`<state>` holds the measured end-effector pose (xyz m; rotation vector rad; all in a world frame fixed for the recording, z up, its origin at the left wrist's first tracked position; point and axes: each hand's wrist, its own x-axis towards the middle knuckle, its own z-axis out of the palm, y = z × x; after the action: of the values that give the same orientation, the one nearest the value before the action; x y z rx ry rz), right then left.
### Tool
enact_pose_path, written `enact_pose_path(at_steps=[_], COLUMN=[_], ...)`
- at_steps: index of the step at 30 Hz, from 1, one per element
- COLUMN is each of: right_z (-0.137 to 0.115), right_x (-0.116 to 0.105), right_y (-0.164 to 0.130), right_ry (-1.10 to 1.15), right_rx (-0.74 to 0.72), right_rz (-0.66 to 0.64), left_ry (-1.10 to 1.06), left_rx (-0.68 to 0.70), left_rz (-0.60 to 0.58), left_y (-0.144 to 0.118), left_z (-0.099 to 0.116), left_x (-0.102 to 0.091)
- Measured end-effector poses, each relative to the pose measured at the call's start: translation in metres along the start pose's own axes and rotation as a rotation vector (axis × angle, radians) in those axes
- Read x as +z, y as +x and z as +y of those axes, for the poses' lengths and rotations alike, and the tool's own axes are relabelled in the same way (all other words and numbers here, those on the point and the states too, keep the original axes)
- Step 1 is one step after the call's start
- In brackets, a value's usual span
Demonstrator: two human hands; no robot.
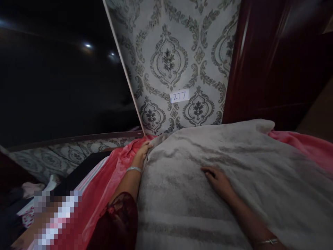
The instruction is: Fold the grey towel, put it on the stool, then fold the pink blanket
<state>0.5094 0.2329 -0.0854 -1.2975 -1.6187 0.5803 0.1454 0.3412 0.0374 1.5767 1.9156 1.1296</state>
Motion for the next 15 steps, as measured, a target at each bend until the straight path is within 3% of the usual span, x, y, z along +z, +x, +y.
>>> enact_pose_path(at_steps=[4,9,11,15], right_z=[-0.001,-0.001,-0.001,-0.009], right_x=[-0.002,-0.002,-0.003,-0.007], right_y=[0.001,0.002,0.003,0.003], right_ry=[0.001,-0.024,-0.037,-0.052], right_rx=[-0.003,0.01,0.014,0.004], right_rz=[-0.009,-0.009,-0.021,-0.024], left_ry=[0.158,0.382,0.447,0.531], left_rx=[0.08,0.05,0.048,0.014], left_rz=[0.15,0.231,0.219,0.087], left_y=[-0.004,-0.02,-0.027,-0.037], left_z=[-0.004,-0.017,-0.02,-0.025], left_x=[-0.008,-0.01,-0.005,0.005])
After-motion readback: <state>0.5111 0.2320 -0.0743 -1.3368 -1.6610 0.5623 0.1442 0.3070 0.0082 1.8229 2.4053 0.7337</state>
